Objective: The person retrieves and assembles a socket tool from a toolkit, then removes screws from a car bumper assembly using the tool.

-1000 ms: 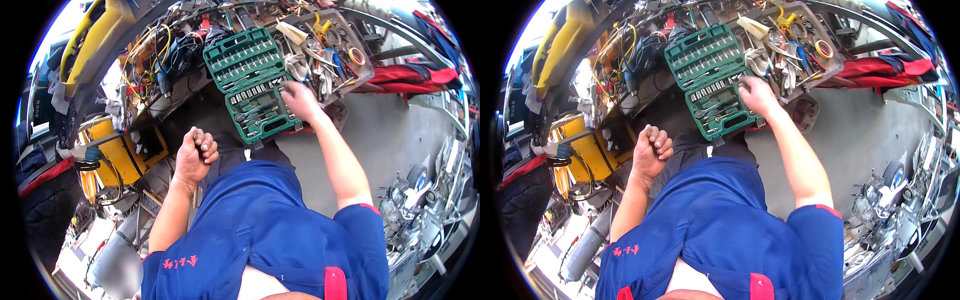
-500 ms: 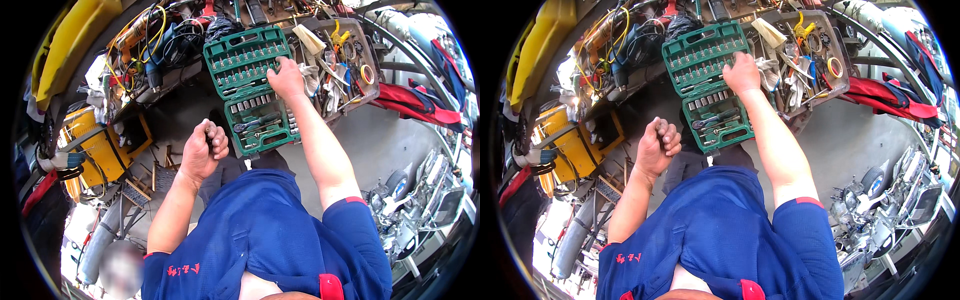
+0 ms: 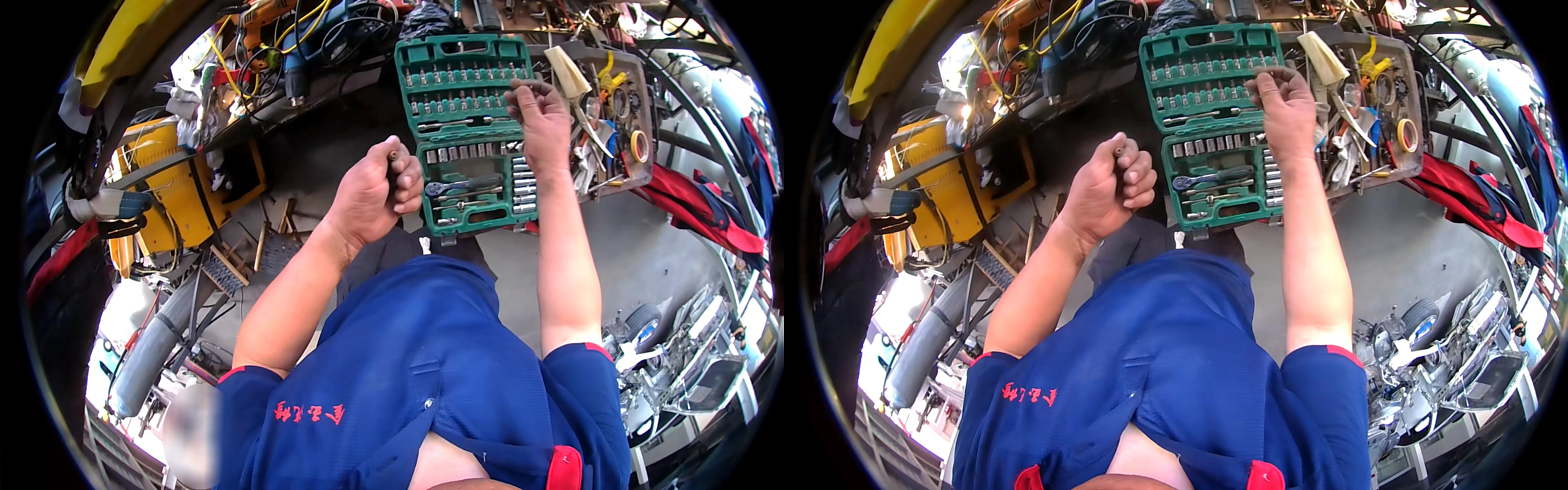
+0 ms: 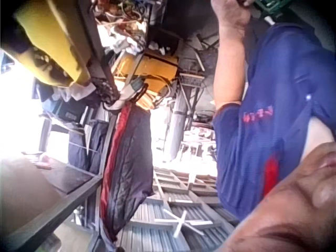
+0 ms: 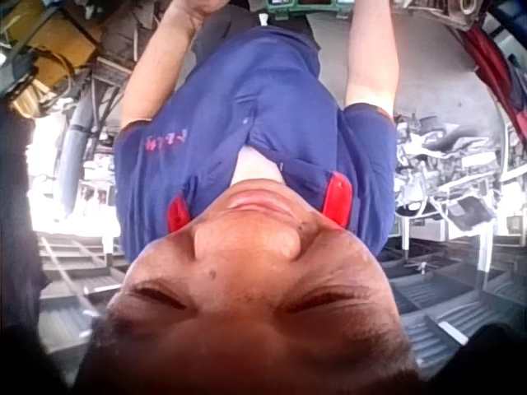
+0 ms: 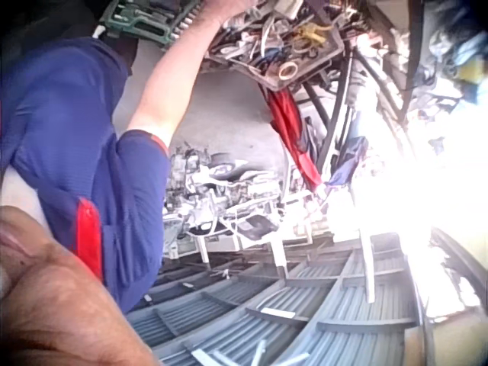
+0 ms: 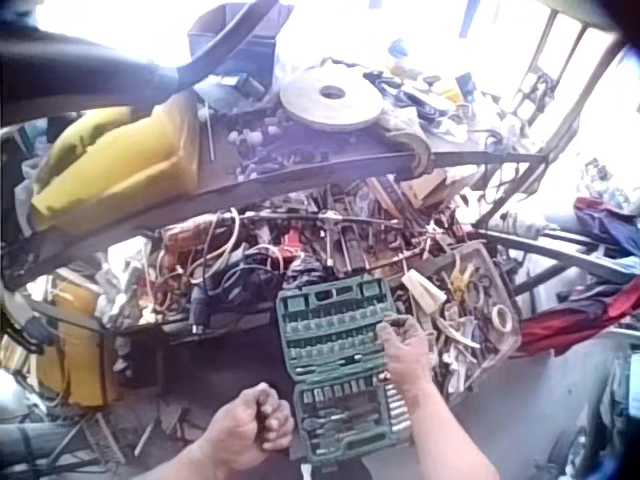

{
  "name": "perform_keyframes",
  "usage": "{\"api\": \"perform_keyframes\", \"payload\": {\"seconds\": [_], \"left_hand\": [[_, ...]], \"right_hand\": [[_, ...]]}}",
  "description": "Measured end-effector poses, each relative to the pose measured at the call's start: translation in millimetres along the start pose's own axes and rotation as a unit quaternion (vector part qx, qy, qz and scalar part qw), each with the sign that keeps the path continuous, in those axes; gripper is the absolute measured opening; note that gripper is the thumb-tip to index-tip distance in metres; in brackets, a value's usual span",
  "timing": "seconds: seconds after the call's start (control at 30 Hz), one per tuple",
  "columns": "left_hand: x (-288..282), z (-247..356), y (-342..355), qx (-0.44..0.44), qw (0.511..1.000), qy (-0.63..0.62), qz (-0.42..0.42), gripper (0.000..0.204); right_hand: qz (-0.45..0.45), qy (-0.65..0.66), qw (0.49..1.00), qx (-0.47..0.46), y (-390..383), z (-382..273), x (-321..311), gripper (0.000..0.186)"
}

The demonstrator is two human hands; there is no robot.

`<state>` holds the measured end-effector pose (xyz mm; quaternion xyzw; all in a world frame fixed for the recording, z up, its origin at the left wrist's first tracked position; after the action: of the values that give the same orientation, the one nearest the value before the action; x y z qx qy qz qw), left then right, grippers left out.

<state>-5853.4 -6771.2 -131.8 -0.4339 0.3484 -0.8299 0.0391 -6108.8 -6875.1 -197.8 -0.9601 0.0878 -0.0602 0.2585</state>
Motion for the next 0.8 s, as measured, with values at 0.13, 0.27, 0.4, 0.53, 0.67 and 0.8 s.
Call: {"api": "perform_keyframes", "payload": {"seconds": [0.13,0.27,0.4,0.53,0.67,0.8], "left_hand": [[-2.0,-2.8,-4.3,0.003,1.0,0.024,-0.002,0.038],[4.9,-5.6,-2.9,0.068,0.991,0.118,-0.016,0.034],[7.1,-6.0,-7.7,0.084,0.977,0.194,-0.01,0.031],[4.4,-9.0,-11.8,0.073,0.978,0.195,0.008,0.036],[0.1,-10.0,-12.3,0.078,0.984,0.162,0.004,0.032],[4.7,-5.8,-15.7,0.098,0.979,0.176,0.001,0.03]], "right_hand": [[-0.16,-0.137,0.975,0.075,-96.7,-54.9,73.8,0.02],[-0.175,-0.252,0.946,-0.108,-149.0,-76.9,103.0,0.025],[-0.141,-0.299,0.939,-0.094,-157.8,-78.5,105.1,0.023],[-0.133,-0.321,0.931,-0.11,-162.7,-77.1,104.7,0.021],[-0.132,-0.327,0.928,-0.12,-165.0,-76.9,106.0,0.02],[-0.138,-0.356,0.913,-0.142,-166.4,-77.1,106.7,0.018]]}}
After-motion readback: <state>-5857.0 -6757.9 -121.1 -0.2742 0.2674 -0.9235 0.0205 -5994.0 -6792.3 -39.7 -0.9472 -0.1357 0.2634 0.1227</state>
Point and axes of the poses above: each hand's wrist, its own y-axis towards the middle knuckle, its own x-axis out of the palm, z = x × y, the point moved 6 cm from there along y, towards the middle knuckle, and after that the axes turned 15 degrees about x, right-handed, at the moved point
